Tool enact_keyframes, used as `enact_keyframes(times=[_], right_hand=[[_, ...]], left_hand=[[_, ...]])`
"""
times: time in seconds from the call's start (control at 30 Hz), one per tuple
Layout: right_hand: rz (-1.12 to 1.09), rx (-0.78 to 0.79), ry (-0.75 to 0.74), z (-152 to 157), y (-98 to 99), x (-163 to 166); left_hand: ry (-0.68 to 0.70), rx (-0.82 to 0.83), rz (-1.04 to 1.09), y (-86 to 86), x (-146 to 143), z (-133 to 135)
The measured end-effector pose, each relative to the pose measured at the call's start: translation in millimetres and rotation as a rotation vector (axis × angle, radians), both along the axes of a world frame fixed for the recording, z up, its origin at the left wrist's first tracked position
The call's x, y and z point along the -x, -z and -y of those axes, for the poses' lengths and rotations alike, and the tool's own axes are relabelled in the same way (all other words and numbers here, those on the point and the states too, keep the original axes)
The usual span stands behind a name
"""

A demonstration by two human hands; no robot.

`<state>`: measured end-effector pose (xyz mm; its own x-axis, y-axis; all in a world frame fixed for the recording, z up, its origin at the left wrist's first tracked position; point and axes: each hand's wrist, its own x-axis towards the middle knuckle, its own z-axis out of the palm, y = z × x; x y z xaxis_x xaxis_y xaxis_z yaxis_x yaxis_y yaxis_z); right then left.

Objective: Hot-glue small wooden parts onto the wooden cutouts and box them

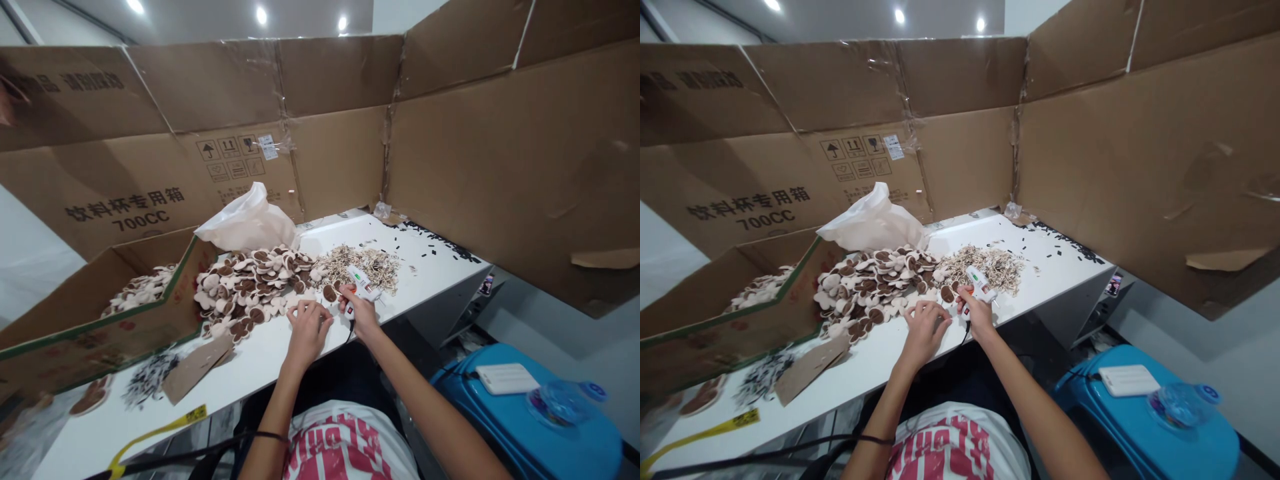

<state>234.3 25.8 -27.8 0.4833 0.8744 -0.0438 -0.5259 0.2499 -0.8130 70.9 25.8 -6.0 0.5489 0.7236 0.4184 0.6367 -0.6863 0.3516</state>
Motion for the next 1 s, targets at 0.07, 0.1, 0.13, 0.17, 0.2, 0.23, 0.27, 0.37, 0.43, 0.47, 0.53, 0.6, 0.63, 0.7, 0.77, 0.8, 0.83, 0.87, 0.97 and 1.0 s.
enact_keyframes(times=[0.07,0.1,0.13,0.17,0.2,0.23,0.27,0.37,0.43,0.47,0.53,0.6,0.63,0.7,0.77,0.8,0.83,0.87,0.97,1.0], right_hand=[[-0.003,0.001,-0.001,-0.2,0.6,-0.2],[0.004,0.003,0.0,-0.2,0.7,-0.3],[0.013,0.005,0.004,0.0,0.6,-0.4],[0.021,0.006,0.008,0.2,0.3,-0.5],[0.027,0.005,0.014,0.4,0.0,-0.5],[0.031,0.004,0.018,0.7,-0.3,-0.4],[0.032,0.001,0.02,0.9,-0.5,-0.3],[0.025,-0.009,0.022,1.0,-0.3,0.2],[0.025,-0.017,0.021,0.7,0.6,0.5],[0.027,-0.019,0.023,0.5,1.2,0.6],[0.034,-0.016,0.023,0.2,2.1,0.7],[0.035,-0.012,0.019,0.2,2.4,0.9],[0.035,-0.012,0.014,0.4,2.2,1.1],[0.038,-0.015,0.006,0.9,1.3,1.7],[0.046,-0.022,0.007,1.2,0.3,2.3],[0.05,-0.024,0.007,1.3,0.1,2.6],[0.052,-0.027,0.006,1.2,0.0,2.9],[0.052,-0.03,0.004,1.1,0.2,3.0],[0.055,-0.028,-0.01,0.6,1.6,3.2],[0.057,-0.028,-0.014,0.5,2.0,3.1]], left_hand=[[0.012,0.012,-0.011,0.2,-0.2,0.1],[0.01,0.018,-0.012,1.0,-0.3,-0.2],[0.007,0.023,-0.008,2.0,-0.3,-0.7],[0.006,0.026,0.001,3.2,-0.2,-1.3],[0.009,0.027,0.014,4.4,0.0,-2.0],[0.016,0.027,0.033,5.5,0.2,-2.6],[0.025,0.026,0.057,6.3,0.6,-3.1],[0.04,0.018,0.143,6.1,2.0,-3.7],[0.051,0.019,0.201,4.2,3.1,-3.3],[0.062,0.026,0.234,3.0,3.7,-3.1],[0.086,0.055,0.311,1.3,4.9,-2.7],[0.086,0.101,0.393,0.7,5.9,-2.7],[0.074,0.125,0.428,0.9,6.3,-2.8],[0.039,0.161,0.48,1.7,6.7,-3.3],[0.017,0.178,0.513,2.6,6.7,-3.9],[0.012,0.181,0.522,2.9,6.5,-4.1],[0.009,0.183,0.528,3.1,6.4,-4.3],[0.006,0.183,0.531,3.3,6.3,-4.4],[-0.012,0.173,0.541,3.1,6.2,-4.3],[-0.018,0.17,0.543,2.9,6.4,-4.2]])
